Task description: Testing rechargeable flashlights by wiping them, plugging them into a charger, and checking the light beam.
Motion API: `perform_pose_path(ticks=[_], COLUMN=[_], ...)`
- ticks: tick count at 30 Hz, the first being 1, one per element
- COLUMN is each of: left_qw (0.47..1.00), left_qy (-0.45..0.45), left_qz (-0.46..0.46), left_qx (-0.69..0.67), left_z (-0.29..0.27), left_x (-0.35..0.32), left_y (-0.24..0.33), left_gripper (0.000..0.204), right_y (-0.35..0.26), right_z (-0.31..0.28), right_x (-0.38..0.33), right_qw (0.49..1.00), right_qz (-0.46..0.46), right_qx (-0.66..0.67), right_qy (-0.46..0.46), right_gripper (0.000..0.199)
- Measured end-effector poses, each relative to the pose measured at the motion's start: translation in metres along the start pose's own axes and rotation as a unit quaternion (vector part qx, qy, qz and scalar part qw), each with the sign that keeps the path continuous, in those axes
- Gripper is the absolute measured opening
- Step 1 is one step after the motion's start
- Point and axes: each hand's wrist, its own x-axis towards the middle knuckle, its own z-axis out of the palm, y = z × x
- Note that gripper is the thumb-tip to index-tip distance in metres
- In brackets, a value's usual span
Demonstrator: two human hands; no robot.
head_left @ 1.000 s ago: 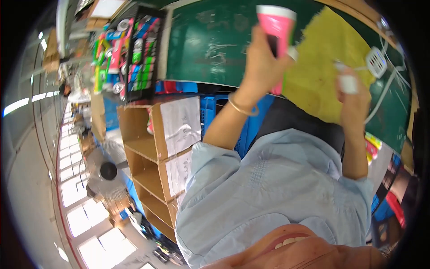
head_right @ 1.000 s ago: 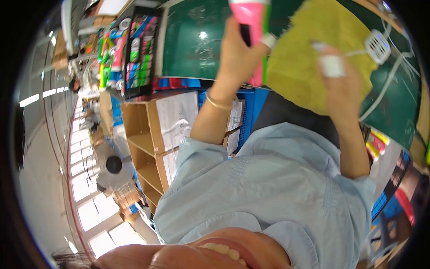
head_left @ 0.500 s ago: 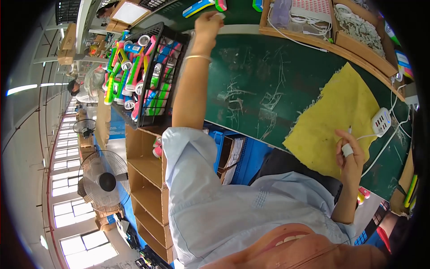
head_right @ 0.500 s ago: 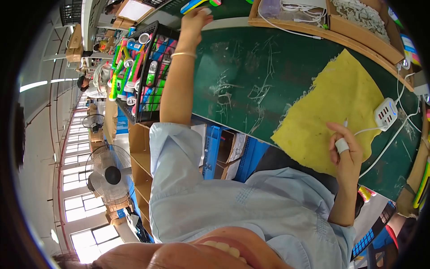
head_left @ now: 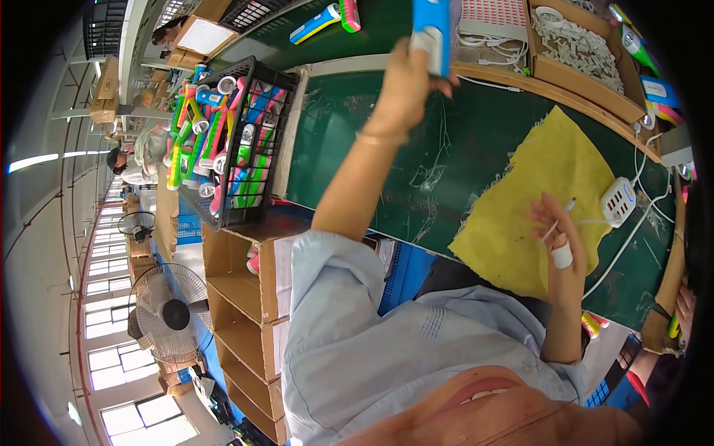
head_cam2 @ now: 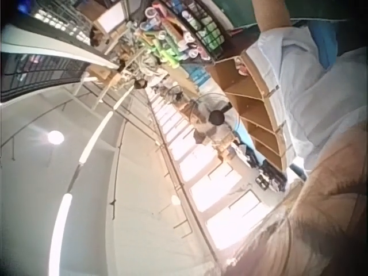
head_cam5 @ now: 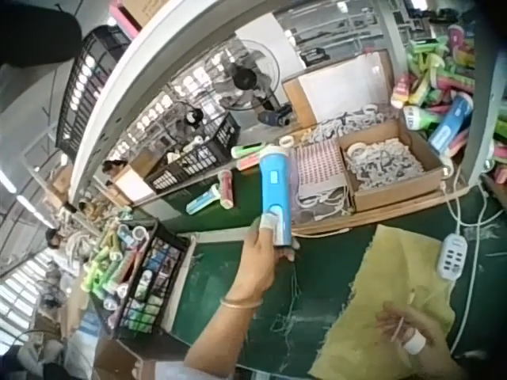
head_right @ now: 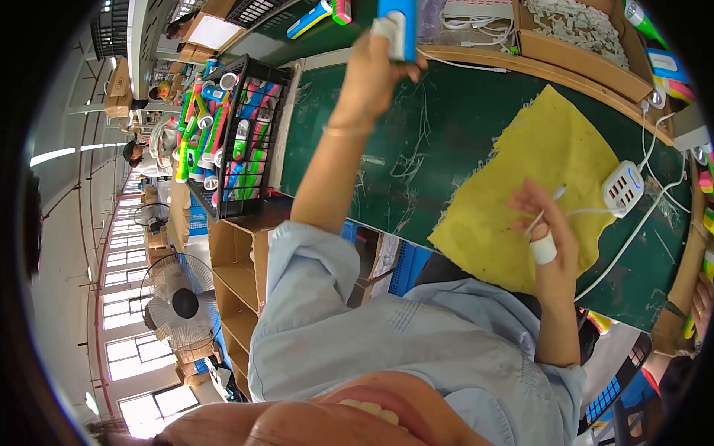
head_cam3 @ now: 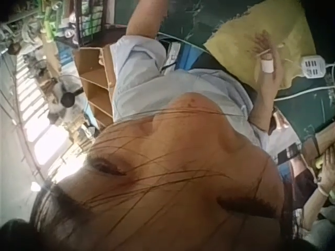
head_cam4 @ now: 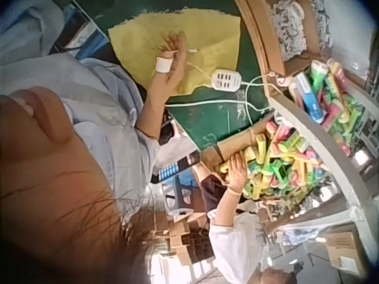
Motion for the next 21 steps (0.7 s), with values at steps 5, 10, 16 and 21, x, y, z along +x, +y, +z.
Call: perform_pose_path(ticks=[5, 10, 16, 21], left_qw=[0.944, 0.982, 0.980, 0.945], left_qy=[-0.313, -0.173, -0.132, -0.080], left_qz=[-0.100, -0.056, -0.116, -0.213], left_qx=[0.018, -0.053, -0.097, -0.237], left_z=[0.092, 0.096, 0.115, 0.126], left_x=[-0.185, -0.211, -0.197, -0.161], left_y=[0.006, -0.009, -0.015, -0.003], left_gripper=[0.039, 0.069, 0.052, 0.026], right_y=[-0.021, -0.037, 0.011, 0.019], right_z=[0.030, 0.008, 0.002, -0.025], right_x=[-0.017, -0.030, -0.057, -0.058], right_qw=[0.990, 0.987, 0.998, 0.999], right_qz=[-0.021, 0.144, -0.005, 0.000], right_qx=[-0.022, -0.066, -0.032, -0.047], right_qy=[0.134, 0.000, -0.054, 0.027], right_gripper=[0.051, 0.040, 0.033, 0.021])
